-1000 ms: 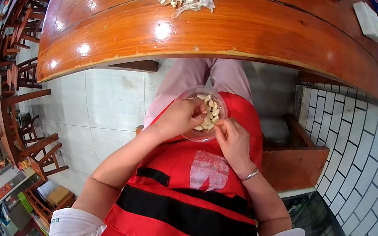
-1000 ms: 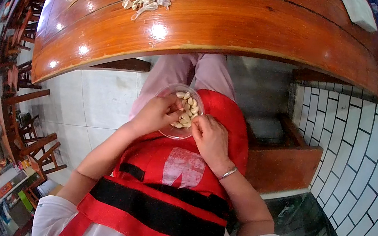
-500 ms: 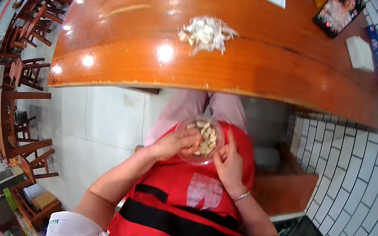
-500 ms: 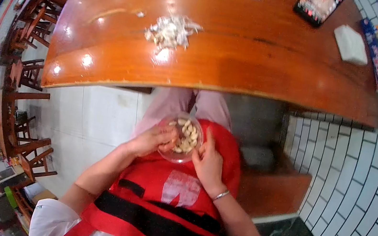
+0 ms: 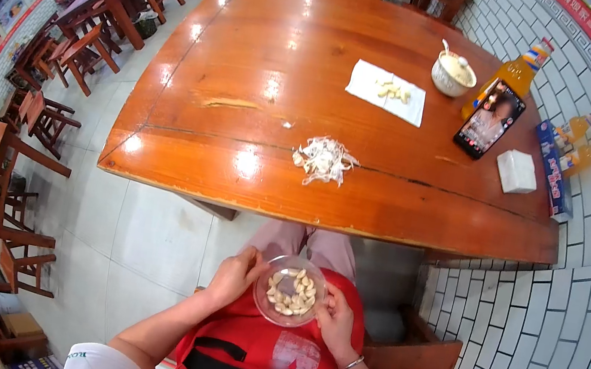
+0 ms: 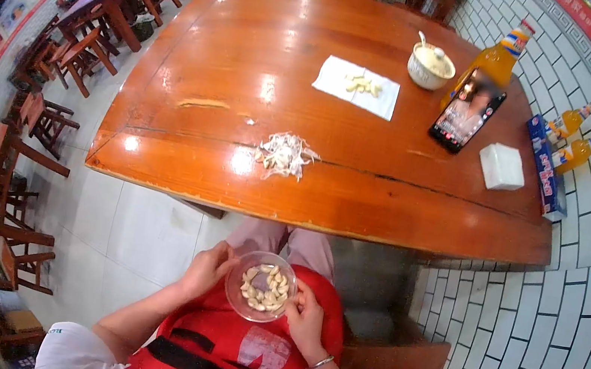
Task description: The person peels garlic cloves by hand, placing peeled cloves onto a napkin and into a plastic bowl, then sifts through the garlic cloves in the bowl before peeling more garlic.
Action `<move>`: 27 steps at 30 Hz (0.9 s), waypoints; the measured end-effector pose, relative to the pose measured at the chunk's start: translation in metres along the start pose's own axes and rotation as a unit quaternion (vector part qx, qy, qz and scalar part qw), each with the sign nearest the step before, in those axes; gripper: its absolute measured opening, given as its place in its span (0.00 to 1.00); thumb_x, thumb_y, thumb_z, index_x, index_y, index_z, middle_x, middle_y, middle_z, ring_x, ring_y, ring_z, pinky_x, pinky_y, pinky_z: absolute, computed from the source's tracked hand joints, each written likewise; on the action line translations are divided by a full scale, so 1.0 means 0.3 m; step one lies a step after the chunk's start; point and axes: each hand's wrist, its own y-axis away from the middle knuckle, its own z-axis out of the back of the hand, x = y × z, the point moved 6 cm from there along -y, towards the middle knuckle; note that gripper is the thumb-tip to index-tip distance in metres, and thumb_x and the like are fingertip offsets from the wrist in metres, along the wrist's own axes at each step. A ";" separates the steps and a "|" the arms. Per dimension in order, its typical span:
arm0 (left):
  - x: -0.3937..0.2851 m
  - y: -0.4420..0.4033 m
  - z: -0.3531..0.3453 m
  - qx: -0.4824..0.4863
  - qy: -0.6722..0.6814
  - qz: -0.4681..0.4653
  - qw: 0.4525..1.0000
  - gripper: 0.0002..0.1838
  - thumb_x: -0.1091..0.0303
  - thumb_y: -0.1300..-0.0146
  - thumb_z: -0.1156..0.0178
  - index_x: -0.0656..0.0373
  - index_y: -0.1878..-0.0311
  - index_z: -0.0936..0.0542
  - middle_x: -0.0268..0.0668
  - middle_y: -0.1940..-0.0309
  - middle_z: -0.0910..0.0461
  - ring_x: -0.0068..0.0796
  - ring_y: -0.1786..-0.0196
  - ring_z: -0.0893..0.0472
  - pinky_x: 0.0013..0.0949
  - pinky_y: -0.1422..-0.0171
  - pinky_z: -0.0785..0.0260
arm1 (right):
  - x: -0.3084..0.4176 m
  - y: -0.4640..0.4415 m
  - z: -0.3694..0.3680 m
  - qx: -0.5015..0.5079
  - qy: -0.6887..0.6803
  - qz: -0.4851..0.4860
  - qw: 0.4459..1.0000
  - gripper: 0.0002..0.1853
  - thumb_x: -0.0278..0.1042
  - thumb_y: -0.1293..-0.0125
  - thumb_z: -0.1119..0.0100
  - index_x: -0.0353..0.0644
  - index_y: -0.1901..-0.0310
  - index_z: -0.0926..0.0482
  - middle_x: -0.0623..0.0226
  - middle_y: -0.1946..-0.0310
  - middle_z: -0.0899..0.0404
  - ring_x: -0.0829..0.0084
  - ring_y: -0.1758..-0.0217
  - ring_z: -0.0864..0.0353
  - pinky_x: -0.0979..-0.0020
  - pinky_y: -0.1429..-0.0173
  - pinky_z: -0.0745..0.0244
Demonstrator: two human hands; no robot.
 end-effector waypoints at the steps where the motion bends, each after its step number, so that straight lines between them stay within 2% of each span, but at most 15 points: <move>1: 0.005 0.002 0.002 0.013 -0.024 0.011 1.000 0.14 0.59 0.34 0.39 0.62 0.59 0.26 0.50 0.72 0.20 0.49 0.66 0.19 0.41 0.63 0.27 | 0.027 0.003 0.006 0.001 0.006 0.014 1.000 0.24 0.20 0.39 0.45 0.34 0.39 0.30 0.74 0.76 0.26 0.86 0.74 0.29 0.80 0.69 0.32; 2: -0.004 0.010 0.015 0.005 -0.022 0.002 1.000 0.14 0.59 0.34 0.39 0.62 0.59 0.26 0.50 0.72 0.20 0.49 0.66 0.19 0.41 0.63 0.27 | 0.055 0.005 0.015 0.000 0.009 0.026 1.000 0.24 0.20 0.39 0.45 0.34 0.39 0.30 0.74 0.76 0.26 0.86 0.74 0.29 0.80 0.69 0.32; 5: -0.044 0.029 0.019 0.106 -0.048 0.008 0.993 0.16 0.55 0.34 0.39 0.62 0.65 0.20 0.50 0.72 0.20 0.48 0.67 0.19 0.42 0.61 0.28 | 0.131 0.008 0.013 0.043 -0.002 0.020 0.999 0.24 0.20 0.39 0.45 0.35 0.39 0.29 0.77 0.78 0.32 0.88 0.75 0.32 0.82 0.71 0.35; 6: -0.046 0.026 0.033 0.102 -0.048 0.002 0.994 0.16 0.55 0.34 0.39 0.62 0.65 0.20 0.50 0.72 0.20 0.48 0.67 0.19 0.42 0.61 0.28 | 0.143 0.003 0.018 0.041 0.000 0.026 0.999 0.24 0.20 0.39 0.45 0.35 0.39 0.29 0.77 0.78 0.32 0.88 0.75 0.32 0.82 0.71 0.35; 8: -0.046 0.042 0.017 0.196 0.009 -0.016 0.980 0.17 0.57 0.33 0.40 0.64 0.64 0.18 0.40 0.77 0.20 0.22 0.72 0.25 0.32 0.63 0.30 | 0.173 0.002 0.025 0.057 0.030 0.072 0.995 0.23 0.21 0.38 0.45 0.35 0.40 0.28 0.79 0.78 0.33 0.89 0.75 0.34 0.83 0.71 0.37; 9: -0.056 0.046 0.026 0.198 0.012 -0.013 0.980 0.17 0.57 0.33 0.40 0.64 0.64 0.18 0.40 0.77 0.20 0.22 0.72 0.25 0.32 0.63 0.30 | 0.191 0.000 0.032 0.059 0.025 0.064 0.996 0.23 0.22 0.38 0.45 0.35 0.40 0.28 0.80 0.78 0.33 0.89 0.75 0.34 0.83 0.71 0.37; 11: -0.096 0.063 0.061 0.206 0.234 0.029 0.950 0.16 0.60 0.32 0.42 0.65 0.68 0.19 0.24 0.77 0.22 0.16 0.73 0.28 0.25 0.66 0.34 | 0.267 0.003 0.035 0.071 0.005 0.072 0.995 0.22 0.23 0.36 0.44 0.35 0.40 0.28 0.80 0.76 0.33 0.90 0.74 0.34 0.84 0.70 0.37; 12: -0.110 0.058 0.080 0.204 0.238 0.035 0.949 0.16 0.60 0.32 0.42 0.65 0.68 0.19 0.24 0.77 0.22 0.16 0.73 0.28 0.25 0.66 0.34 | 0.305 -0.004 0.030 0.076 0.006 0.067 0.995 0.22 0.23 0.36 0.44 0.35 0.40 0.28 0.80 0.76 0.33 0.90 0.74 0.34 0.84 0.70 0.37; 15: -0.203 0.051 0.163 0.192 0.284 0.030 0.939 0.15 0.63 0.30 0.43 0.63 0.71 0.19 0.21 0.77 0.24 0.11 0.73 0.31 0.23 0.69 0.37 | 0.431 0.004 0.022 0.088 -0.067 0.057 0.992 0.22 0.22 0.34 0.45 0.34 0.38 0.30 0.78 0.74 0.31 0.90 0.74 0.33 0.86 0.70 0.36; 16: -0.265 0.051 0.210 0.178 0.306 0.033 0.935 0.15 0.63 0.31 0.42 0.59 0.74 0.21 0.20 0.79 0.27 0.11 0.74 0.34 0.22 0.71 0.40 | 0.462 0.001 0.017 0.091 -0.066 0.059 0.992 0.22 0.22 0.34 0.45 0.34 0.38 0.30 0.78 0.74 0.31 0.90 0.74 0.33 0.86 0.70 0.36; 19: -0.330 0.011 0.297 0.147 0.349 0.009 0.926 0.17 0.63 0.32 0.42 0.55 0.78 0.24 0.18 0.81 0.33 0.09 0.76 0.39 0.20 0.73 0.47 | 0.590 -0.017 0.021 0.063 -0.156 0.138 0.976 0.22 0.26 0.32 0.49 0.32 0.36 0.32 0.72 0.73 0.27 0.86 0.77 0.31 0.86 0.74 0.37; 21: -0.363 -0.023 0.352 0.110 0.384 -0.009 0.917 0.19 0.63 0.32 0.42 0.51 0.81 0.28 0.16 0.83 0.38 0.08 0.78 0.44 0.20 0.73 0.53 | 0.652 -0.050 0.034 0.066 -0.153 0.185 0.968 0.21 0.28 0.31 0.49 0.33 0.37 0.32 0.72 0.73 0.28 0.86 0.76 0.31 0.85 0.74 0.36; 23: -0.381 -0.073 0.408 0.063 0.387 -0.019 0.920 0.18 0.62 0.32 0.42 0.51 0.80 0.27 0.16 0.83 0.36 0.08 0.78 0.43 0.20 0.73 0.52 | 0.728 -0.076 0.054 0.044 -0.127 0.229 0.964 0.19 0.32 0.29 0.48 0.33 0.40 0.30 0.73 0.73 0.29 0.85 0.76 0.32 0.84 0.72 0.35; 26: -0.424 -0.156 0.509 -0.004 0.392 -0.045 0.919 0.16 0.60 0.32 0.42 0.52 0.77 0.26 0.17 0.82 0.34 0.09 0.78 0.42 0.20 0.73 0.52 | 0.785 -0.144 0.080 0.005 -0.048 0.281 0.958 0.17 0.30 0.30 0.47 0.34 0.41 0.28 0.74 0.71 0.29 0.85 0.74 0.31 0.84 0.70 0.35; 27: -0.390 -0.211 0.526 -0.028 0.393 -0.049 0.918 0.16 0.60 0.32 0.42 0.52 0.77 0.25 0.17 0.82 0.33 0.08 0.78 0.42 0.20 0.73 0.51 | 0.795 -0.170 0.082 -0.001 -0.029 0.260 0.965 0.16 0.27 0.31 0.45 0.34 0.43 0.27 0.75 0.71 0.29 0.85 0.71 0.29 0.84 0.67 0.33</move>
